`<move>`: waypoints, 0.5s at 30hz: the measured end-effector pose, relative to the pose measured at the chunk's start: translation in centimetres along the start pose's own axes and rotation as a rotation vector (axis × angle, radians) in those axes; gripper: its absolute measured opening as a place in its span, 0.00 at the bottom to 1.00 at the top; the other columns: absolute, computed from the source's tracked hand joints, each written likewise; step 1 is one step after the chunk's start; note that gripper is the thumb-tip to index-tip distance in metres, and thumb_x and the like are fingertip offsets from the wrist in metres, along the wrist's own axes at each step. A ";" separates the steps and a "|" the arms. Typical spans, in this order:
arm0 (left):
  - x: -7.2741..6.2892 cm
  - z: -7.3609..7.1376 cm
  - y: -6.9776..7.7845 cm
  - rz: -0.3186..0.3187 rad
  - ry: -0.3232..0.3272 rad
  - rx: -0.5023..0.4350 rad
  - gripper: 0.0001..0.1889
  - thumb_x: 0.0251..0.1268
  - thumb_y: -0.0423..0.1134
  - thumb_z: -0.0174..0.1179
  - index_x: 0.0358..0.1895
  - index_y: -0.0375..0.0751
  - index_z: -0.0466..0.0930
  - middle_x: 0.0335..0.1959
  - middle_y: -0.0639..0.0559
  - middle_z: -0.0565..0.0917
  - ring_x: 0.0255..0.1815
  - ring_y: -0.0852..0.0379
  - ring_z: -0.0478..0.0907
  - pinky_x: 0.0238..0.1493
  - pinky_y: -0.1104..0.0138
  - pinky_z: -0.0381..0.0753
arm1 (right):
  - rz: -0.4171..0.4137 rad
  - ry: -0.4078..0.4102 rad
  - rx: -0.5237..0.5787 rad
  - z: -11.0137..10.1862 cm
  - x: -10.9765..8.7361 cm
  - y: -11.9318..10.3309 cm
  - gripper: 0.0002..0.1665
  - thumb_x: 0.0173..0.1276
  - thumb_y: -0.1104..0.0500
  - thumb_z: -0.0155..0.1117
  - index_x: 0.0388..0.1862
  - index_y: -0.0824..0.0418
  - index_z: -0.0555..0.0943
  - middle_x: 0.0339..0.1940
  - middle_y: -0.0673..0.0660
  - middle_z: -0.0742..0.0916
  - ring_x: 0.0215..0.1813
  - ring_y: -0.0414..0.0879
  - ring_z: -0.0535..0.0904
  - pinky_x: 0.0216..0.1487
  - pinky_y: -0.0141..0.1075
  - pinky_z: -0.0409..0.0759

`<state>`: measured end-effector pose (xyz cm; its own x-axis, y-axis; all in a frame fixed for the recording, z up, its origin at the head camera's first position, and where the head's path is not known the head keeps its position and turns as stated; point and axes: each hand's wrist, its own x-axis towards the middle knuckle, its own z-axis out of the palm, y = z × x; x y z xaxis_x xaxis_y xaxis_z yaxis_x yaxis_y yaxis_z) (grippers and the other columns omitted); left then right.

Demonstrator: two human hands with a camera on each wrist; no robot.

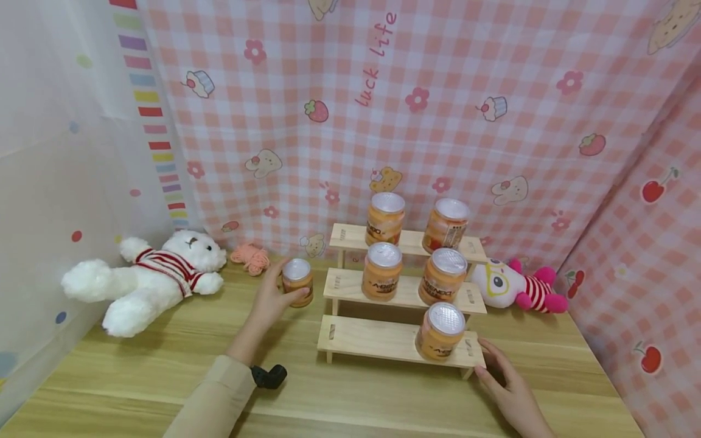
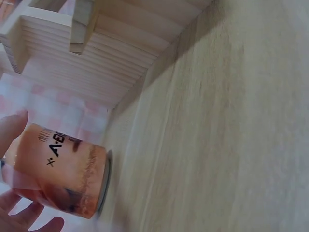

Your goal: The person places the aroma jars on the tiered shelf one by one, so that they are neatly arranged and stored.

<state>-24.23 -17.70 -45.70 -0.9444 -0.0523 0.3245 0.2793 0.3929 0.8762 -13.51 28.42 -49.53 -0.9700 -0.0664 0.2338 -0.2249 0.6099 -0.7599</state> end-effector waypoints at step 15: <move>0.3 0.8 -0.8 -0.068 0.055 -0.046 0.39 0.49 0.26 0.72 0.67 0.35 0.65 0.63 0.35 0.69 0.60 0.39 0.69 0.55 0.52 0.75 | -0.004 0.007 -0.024 0.1 0.0 0.4 0.29 0.72 0.58 0.59 0.70 0.57 0.67 0.51 0.59 0.83 0.50 0.35 0.76 0.47 0.25 0.73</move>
<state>-24.87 -17.26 -46.62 -0.9508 -0.1286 0.2820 0.2240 0.3437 0.9119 -13.62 28.59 -49.83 -0.9684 -0.0637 0.2410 -0.2266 0.6282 -0.7443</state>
